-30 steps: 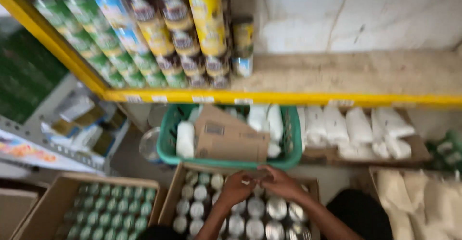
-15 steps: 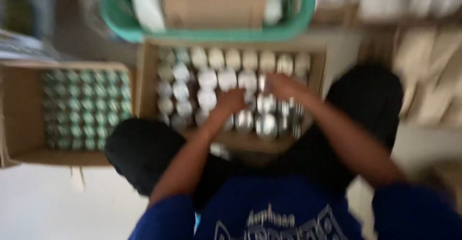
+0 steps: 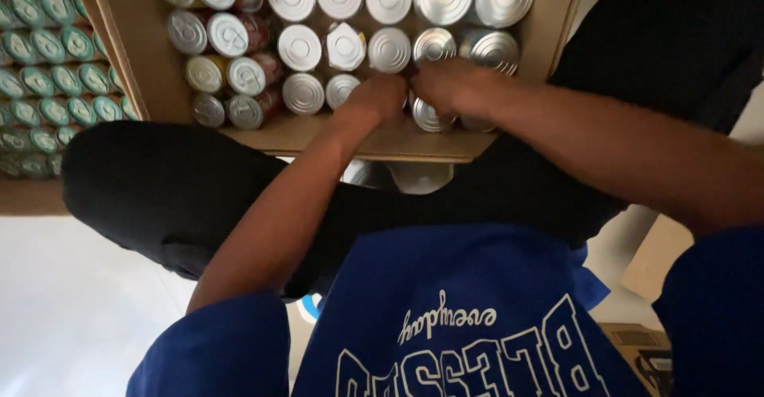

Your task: Stocking canned food items from a cardboard shipping box onto retail shelves.

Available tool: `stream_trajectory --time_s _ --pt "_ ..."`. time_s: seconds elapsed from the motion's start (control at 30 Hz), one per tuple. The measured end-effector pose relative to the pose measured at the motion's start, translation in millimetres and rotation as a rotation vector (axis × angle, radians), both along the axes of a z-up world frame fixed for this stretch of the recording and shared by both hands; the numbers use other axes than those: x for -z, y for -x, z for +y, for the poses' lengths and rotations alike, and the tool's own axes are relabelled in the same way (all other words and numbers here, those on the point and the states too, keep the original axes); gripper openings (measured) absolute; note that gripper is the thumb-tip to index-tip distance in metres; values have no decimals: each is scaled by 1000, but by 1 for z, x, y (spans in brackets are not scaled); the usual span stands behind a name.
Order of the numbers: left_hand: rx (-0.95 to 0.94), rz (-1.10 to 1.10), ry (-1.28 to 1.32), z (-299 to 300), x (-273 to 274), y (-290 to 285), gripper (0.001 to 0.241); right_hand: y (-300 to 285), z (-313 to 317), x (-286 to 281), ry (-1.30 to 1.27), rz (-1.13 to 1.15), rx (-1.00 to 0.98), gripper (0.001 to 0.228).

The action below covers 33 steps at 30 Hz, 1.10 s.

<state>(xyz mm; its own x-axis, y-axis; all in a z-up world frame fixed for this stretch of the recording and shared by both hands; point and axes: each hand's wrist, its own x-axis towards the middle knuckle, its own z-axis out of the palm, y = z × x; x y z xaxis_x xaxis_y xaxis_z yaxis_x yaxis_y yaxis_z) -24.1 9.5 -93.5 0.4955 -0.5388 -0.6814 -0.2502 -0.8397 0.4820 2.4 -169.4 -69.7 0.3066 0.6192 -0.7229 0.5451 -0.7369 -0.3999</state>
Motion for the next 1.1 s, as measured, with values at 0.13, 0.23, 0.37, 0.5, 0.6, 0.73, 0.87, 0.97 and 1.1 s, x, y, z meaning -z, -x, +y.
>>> stream_trajectory --time_s 0.13,0.23,0.37,0.5,0.6,0.73,0.87,0.97,1.1 --pt "-64 41 123 2 -5 -8 53 -22 -1 9 1 42 30 39" --pt "-126 70 243 6 -16 -18 70 -41 -8 21 -72 133 81 48" --pt "-200 102 408 7 -39 -32 91 -61 -17 7 -184 172 231 39" --pt "-316 211 559 17 -36 -49 94 -80 -13 -36 -87 329 473 31" --pt "-348 383 520 24 -55 -64 82 -89 -30 6 -109 482 610 31" --pt "-360 486 402 30 -77 -74 73 -93 -19 -43 -150 639 789 38" --pt "-494 600 445 41 -89 -81 70 -97 -15 -103 -212 633 836 65" --pt "-638 698 623 55 -58 -87 69 -107 -28 -87 -290 637 761 76" --pt "-877 775 820 68 -31 -100 61 -113 -26 -74 -343 627 861 68"
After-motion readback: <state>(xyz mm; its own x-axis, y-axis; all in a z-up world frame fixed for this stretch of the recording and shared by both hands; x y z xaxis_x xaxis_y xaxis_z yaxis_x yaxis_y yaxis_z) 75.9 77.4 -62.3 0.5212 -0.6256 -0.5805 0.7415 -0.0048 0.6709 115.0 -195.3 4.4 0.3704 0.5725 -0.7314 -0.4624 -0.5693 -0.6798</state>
